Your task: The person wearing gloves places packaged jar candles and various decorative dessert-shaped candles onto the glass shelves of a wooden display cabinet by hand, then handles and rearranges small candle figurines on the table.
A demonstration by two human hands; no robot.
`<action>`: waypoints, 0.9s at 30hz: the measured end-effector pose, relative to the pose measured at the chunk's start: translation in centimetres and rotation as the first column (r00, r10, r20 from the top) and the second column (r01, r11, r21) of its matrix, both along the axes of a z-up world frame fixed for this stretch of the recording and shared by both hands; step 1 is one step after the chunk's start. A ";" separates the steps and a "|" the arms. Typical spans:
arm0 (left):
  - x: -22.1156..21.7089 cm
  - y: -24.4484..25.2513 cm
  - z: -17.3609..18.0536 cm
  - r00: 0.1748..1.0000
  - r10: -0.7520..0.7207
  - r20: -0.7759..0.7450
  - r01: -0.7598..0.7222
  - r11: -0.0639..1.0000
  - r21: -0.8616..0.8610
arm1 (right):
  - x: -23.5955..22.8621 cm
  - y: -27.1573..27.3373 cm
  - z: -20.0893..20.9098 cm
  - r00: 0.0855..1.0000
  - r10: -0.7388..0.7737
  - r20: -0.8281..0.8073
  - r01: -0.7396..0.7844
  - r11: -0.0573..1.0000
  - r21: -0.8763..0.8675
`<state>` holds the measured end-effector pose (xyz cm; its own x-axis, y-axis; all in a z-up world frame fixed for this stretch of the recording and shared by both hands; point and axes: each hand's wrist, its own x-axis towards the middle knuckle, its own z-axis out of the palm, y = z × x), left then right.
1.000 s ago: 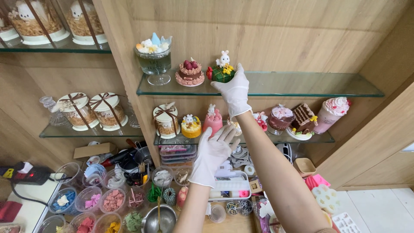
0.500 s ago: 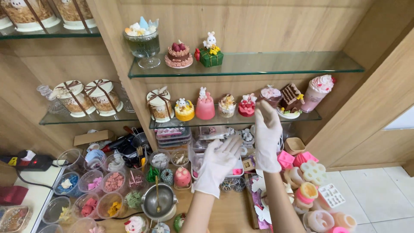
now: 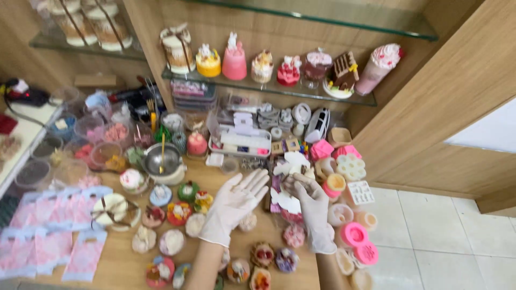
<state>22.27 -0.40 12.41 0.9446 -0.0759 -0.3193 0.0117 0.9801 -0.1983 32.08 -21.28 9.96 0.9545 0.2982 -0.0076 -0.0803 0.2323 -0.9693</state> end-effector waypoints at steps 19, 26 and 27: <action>-23.3 -12.4 -5.3 0.871 0.437 -0.226 -0.466 0.880 -0.093 | -5.6 -16.3 -4.8 0.950 0.246 -0.194 -0.269 0.958 -0.099; -18.4 -12.0 -4.9 0.919 0.324 -0.224 -0.350 0.933 -0.085 | -7.4 -19.4 -8.5 0.965 0.112 -0.239 -0.170 0.956 -0.239; -17.7 -11.8 -4.7 0.921 0.317 -0.228 -0.343 0.935 -0.087 | -7.6 -19.6 -9.6 0.965 0.129 -0.230 -0.195 0.935 -0.296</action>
<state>4.54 -12.23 7.75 0.8366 0.1777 -0.5181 -0.3625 0.8888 -0.2805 24.47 -40.91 0.41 0.8612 0.3990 -0.3148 -0.2942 -0.1135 -0.9490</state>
